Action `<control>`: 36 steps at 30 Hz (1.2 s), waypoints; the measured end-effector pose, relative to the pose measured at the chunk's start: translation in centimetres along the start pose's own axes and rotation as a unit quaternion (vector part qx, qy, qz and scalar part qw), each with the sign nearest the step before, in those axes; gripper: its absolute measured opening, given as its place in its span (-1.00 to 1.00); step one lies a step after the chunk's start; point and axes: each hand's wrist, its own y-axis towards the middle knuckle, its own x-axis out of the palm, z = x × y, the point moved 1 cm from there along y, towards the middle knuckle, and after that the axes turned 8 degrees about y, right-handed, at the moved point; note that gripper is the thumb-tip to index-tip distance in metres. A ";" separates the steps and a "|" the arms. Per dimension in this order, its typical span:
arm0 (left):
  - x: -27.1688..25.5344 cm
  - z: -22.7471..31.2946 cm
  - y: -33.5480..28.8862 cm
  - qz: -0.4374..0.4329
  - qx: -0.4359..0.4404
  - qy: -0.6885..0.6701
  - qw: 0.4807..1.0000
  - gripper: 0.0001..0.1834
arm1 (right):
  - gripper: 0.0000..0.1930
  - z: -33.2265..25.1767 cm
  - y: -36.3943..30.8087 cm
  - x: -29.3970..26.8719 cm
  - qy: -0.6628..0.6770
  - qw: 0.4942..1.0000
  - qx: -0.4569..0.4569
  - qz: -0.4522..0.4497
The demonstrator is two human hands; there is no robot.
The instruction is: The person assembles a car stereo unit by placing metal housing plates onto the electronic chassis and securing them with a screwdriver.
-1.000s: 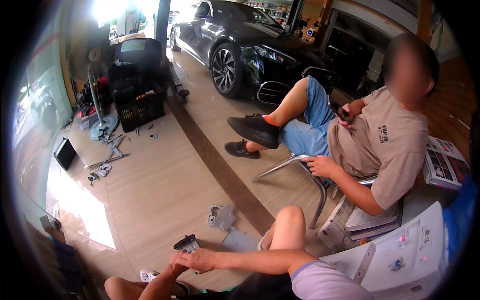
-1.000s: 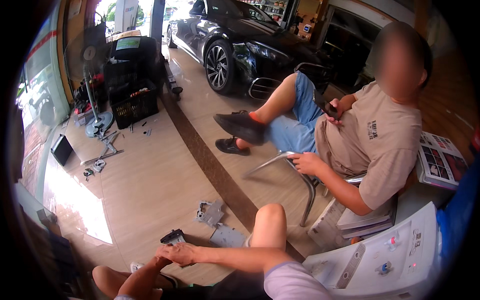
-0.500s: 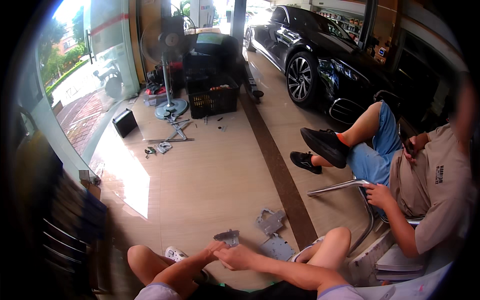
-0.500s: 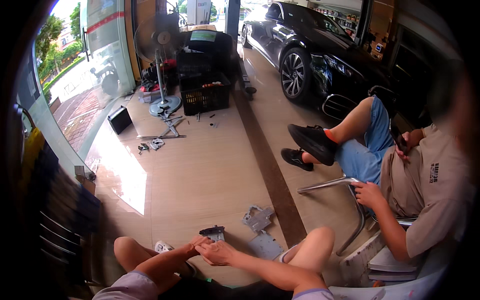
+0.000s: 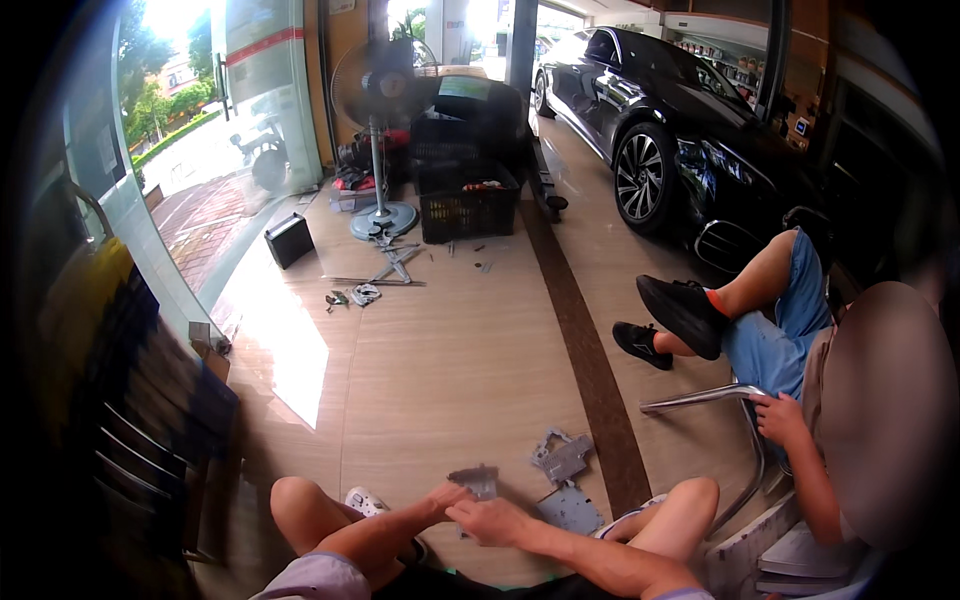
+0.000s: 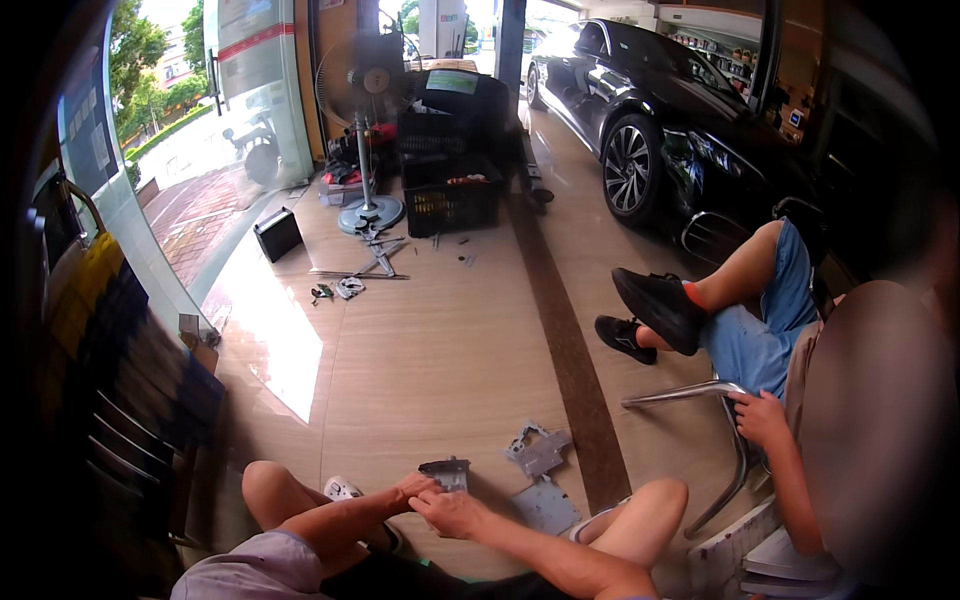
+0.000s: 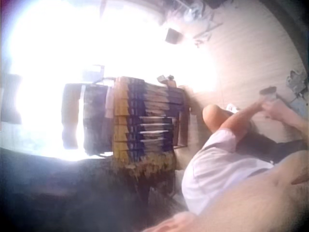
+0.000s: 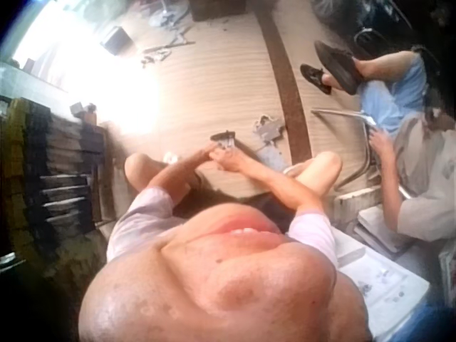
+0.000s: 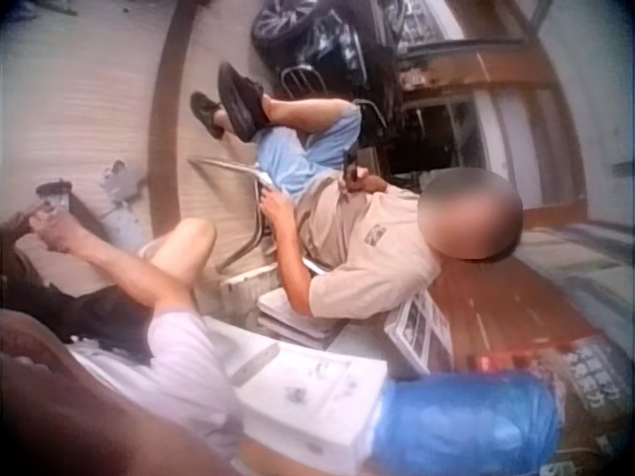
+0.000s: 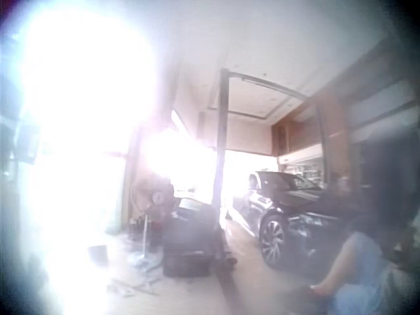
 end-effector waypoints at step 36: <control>-5.5 3.7 -0.7 -0.075 0.014 0.038 0.996 -0.54 | -0.83 0.0 -1.1 0.0 -0.016 0.999 0.032 -0.006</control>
